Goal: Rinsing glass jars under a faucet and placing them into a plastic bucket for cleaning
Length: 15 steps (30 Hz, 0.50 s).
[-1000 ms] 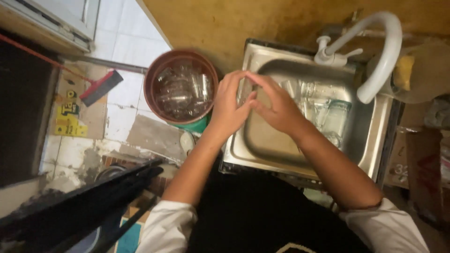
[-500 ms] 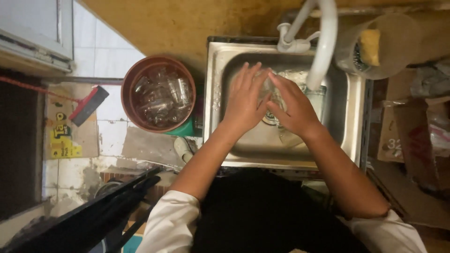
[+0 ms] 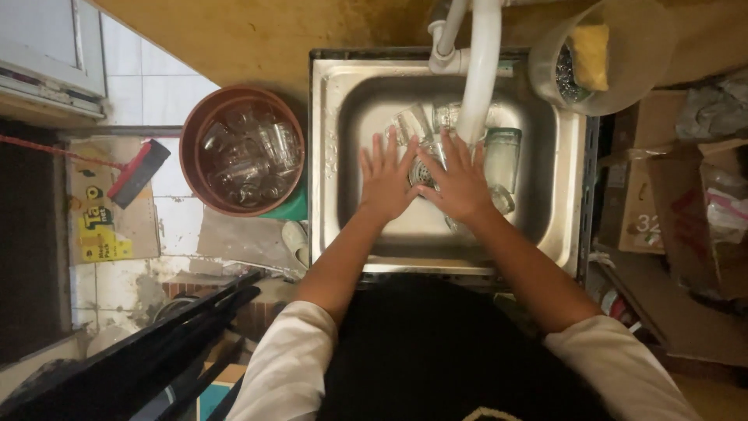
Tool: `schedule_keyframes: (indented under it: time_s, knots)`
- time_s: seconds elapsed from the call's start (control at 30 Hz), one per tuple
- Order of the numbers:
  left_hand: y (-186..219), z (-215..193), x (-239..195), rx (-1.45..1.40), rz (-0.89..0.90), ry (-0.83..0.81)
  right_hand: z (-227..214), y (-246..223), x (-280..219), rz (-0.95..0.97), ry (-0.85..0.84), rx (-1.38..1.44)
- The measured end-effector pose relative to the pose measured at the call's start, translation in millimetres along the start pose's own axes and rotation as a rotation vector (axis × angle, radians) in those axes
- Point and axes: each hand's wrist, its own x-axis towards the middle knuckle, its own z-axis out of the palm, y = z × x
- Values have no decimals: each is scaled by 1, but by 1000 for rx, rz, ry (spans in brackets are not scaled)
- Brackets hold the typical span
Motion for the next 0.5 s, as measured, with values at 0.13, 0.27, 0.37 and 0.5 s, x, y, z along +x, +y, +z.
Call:
schedule_keyframes:
  time_s: [0.13, 0.27, 0.37, 0.5]
  knots:
    - [-11, 14, 5, -11, -77, -122, -1, -1, 0, 57, -88, 19]
    - [-16, 22, 9, -2, -81, -194, -6, -2, 0, 49, -99, 82]
    - [-16, 21, 14, -2, -86, -206, -10, -2, 4, 84, -146, 116]
    - [-16, 22, 13, -5, -104, -208, 3, 5, 4, 103, -147, 137]
